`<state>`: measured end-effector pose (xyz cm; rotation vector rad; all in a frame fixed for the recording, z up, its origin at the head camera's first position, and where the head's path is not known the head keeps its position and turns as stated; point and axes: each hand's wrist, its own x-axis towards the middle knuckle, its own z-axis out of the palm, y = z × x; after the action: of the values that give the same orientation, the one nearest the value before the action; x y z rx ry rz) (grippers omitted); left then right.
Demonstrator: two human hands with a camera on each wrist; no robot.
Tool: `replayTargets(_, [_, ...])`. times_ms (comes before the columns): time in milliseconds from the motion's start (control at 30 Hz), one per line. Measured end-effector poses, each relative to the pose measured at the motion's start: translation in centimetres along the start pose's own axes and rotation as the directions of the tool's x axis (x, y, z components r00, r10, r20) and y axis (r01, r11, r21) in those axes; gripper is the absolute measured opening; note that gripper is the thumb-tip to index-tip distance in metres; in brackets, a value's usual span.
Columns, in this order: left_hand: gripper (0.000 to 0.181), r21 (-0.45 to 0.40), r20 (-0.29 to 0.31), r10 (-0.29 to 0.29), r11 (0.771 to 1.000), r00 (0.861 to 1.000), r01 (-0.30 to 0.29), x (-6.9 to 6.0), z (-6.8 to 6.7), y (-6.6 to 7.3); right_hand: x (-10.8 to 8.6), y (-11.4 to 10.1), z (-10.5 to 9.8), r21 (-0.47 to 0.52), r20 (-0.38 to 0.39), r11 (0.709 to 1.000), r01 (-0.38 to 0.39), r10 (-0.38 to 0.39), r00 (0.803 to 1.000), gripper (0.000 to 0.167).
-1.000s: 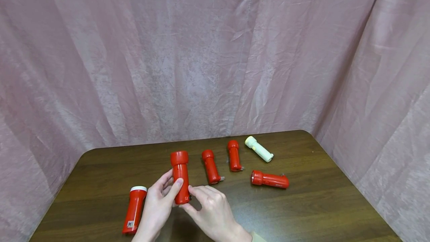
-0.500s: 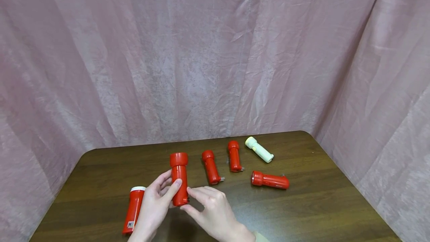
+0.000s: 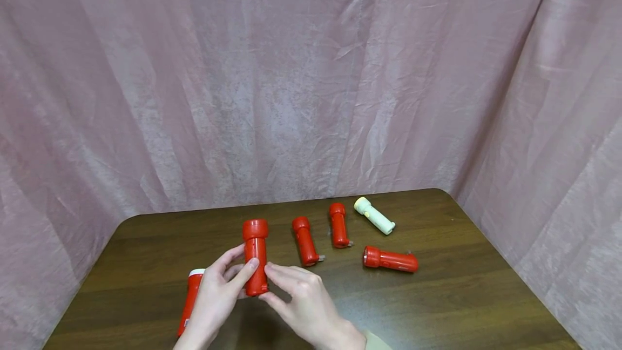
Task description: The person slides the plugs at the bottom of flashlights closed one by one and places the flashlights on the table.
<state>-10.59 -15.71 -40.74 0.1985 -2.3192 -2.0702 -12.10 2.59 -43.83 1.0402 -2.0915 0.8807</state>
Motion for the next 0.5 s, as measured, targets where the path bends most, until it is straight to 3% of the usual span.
replayTargets(300, [0.054, 0.087, 0.003, 0.036, 0.996, 0.999, -0.036, 0.2, -1.1, 0.3, 0.4, -0.3, 0.5, -0.037, 0.014, 0.999, 0.037, -0.037, 0.999, 0.046])
replayTargets(500, [0.051, 0.155, -0.013, 0.028, 0.988, 1.0, -0.026, 0.3, -1.8, 0.6, 0.8, -0.4, 0.6, -0.037, 0.032, 0.998, 0.051, -0.049, 0.998, 0.047])
